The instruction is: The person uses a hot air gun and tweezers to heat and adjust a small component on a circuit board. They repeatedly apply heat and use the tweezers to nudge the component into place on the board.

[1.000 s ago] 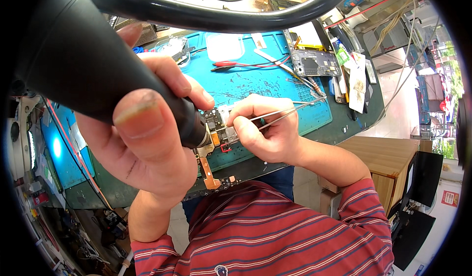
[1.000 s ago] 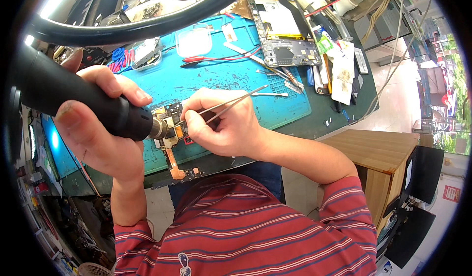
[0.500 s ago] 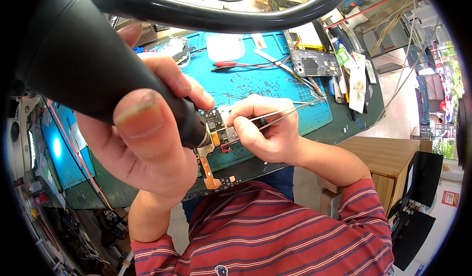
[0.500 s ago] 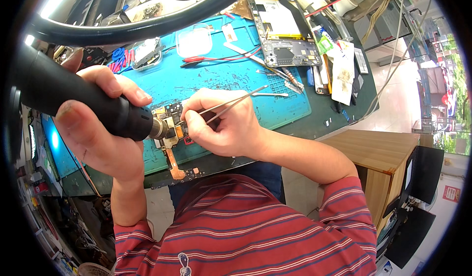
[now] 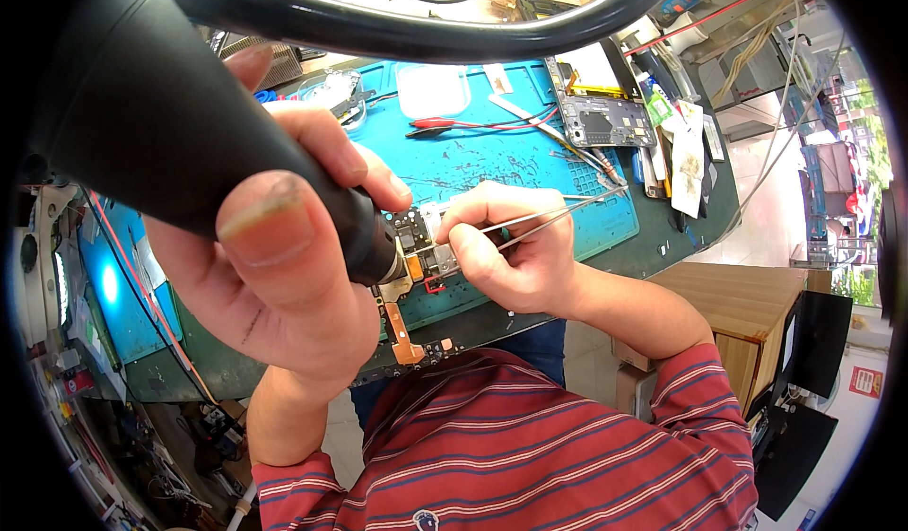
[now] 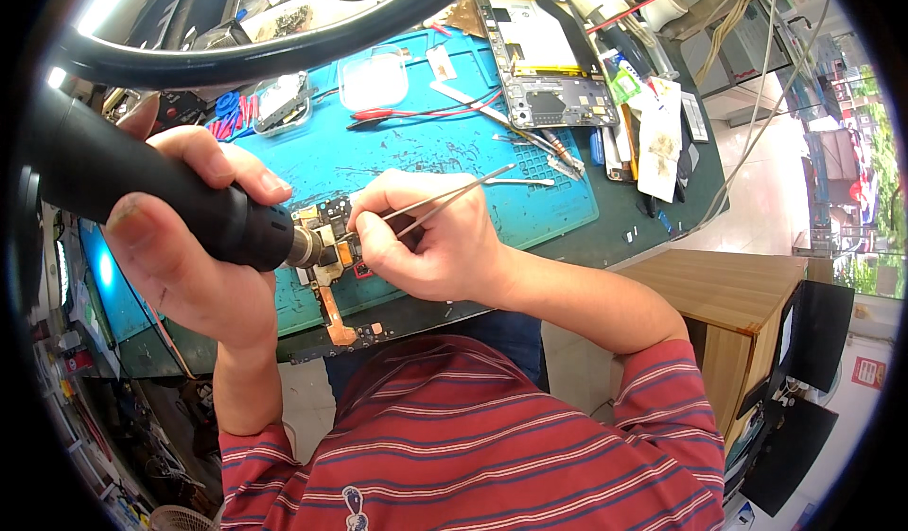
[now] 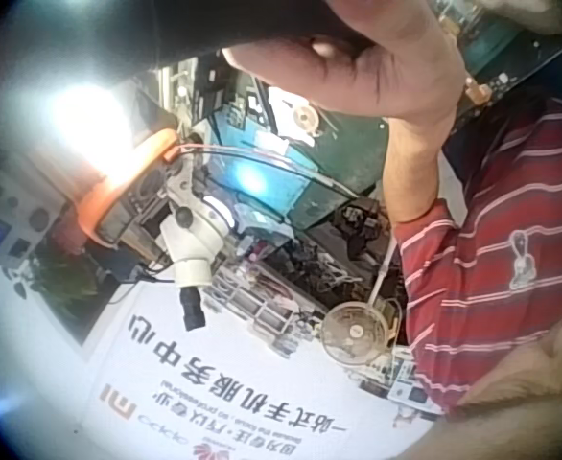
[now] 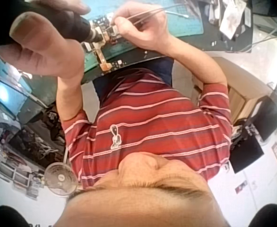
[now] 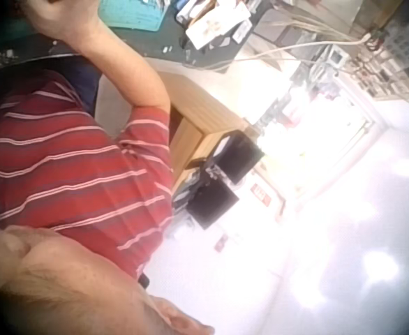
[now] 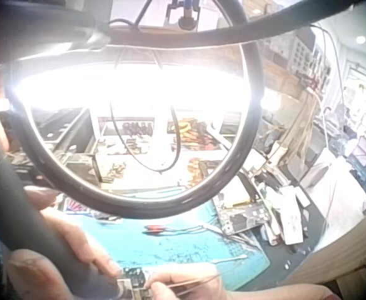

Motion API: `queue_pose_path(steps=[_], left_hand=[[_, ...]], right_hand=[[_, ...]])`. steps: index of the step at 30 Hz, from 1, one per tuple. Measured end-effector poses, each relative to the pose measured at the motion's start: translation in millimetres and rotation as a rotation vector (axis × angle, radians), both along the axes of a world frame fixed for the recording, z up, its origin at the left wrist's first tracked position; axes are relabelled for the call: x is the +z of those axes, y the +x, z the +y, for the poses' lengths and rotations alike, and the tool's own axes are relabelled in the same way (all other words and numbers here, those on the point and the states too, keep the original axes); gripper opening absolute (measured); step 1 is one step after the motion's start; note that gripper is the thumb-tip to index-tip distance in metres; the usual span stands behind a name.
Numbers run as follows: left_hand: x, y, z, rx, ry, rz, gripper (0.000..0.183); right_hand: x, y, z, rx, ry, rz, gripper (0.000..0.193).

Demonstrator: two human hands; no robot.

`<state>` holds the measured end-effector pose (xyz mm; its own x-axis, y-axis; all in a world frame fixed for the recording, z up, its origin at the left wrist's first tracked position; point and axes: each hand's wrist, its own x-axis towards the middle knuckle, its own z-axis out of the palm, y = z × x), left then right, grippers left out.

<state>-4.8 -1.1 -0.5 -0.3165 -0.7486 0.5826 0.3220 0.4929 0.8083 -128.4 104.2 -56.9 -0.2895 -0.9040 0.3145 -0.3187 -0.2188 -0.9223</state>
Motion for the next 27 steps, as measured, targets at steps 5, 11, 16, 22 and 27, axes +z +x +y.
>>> queue_pose_path(steps=[5, 11, 16, 22, 27], left_hand=[[0.6, -0.1, 0.3, -0.006, 0.005, 0.007, 0.067], [0.7, -0.4, 0.3, -0.006, 0.004, 0.008, 0.067], [0.9, -0.5, 0.3, -0.006, 0.007, 0.004, 0.067], [1.1, -0.7, 0.9, -0.001, 0.010, -0.002, 0.067], [0.5, 0.0, 0.8, -0.004, 0.010, -0.007, 0.066]], right_hand=[[0.1, -0.3, 0.0, 0.002, 0.001, -0.008, 0.006], [2.4, 0.3, 1.3, 0.013, 0.028, -0.031, 0.009], [0.0, -0.2, 0.2, 0.004, 0.003, -0.023, 0.006], [2.0, 0.0, 1.1, 0.014, 0.018, -0.036, 0.008], [1.6, 0.1, 1.3, 0.013, 0.023, -0.027, 0.010]])
